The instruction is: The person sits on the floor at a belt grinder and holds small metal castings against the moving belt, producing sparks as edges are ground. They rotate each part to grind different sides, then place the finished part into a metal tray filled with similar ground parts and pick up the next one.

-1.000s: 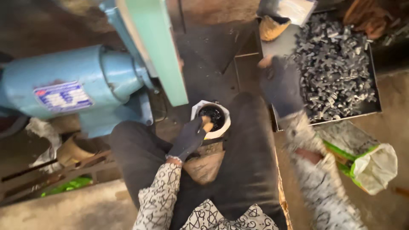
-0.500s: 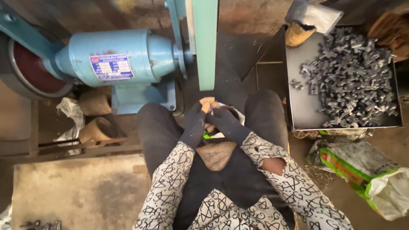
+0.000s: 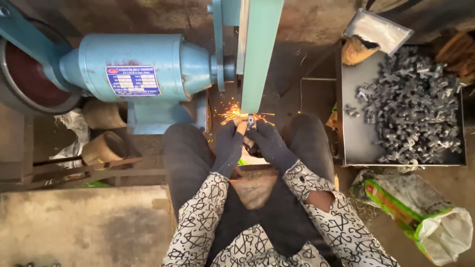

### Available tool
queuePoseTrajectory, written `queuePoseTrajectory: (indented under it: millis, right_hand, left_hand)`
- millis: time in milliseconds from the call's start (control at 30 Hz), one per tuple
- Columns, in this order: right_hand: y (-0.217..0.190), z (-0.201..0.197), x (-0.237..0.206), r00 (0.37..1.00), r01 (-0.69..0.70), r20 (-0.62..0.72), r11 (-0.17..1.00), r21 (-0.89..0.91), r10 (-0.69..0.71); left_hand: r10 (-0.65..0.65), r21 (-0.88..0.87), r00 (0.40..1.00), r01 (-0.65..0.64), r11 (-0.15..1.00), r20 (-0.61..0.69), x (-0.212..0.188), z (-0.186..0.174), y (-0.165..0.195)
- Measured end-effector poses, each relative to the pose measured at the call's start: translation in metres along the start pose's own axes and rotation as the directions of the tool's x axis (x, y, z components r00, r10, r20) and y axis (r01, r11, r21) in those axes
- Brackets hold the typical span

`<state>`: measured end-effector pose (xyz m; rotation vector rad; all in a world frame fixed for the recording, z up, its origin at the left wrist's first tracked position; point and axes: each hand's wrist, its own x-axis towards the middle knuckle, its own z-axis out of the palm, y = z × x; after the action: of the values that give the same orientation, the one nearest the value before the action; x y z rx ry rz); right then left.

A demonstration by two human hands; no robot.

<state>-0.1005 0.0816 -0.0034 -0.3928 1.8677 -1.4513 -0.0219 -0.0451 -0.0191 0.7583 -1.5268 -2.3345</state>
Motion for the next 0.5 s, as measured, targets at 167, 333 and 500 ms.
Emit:
queuePoseTrajectory:
  millis: [167,333,500]
  right_hand:
    - [0.007,0.0,0.005,0.993,-0.111,0.054,0.983,0.148,0.105]
    - [0.006,-0.009,0.004,0.977,0.213,0.041,0.954,-0.213,-0.209]
    - [-0.004,-0.016,-0.001,0.976,0.217,0.018,0.972,-0.096,-0.216]
  left_hand:
    - [0.006,0.257,0.998,0.013,0.966,-0.07,-0.003,0.002,0.01]
    - [0.166,0.346,0.986,-0.146,0.927,-0.027,-0.004,0.004,0.011]
    - [0.257,0.515,0.966,-0.231,0.826,0.021,-0.01,0.005,0.017]
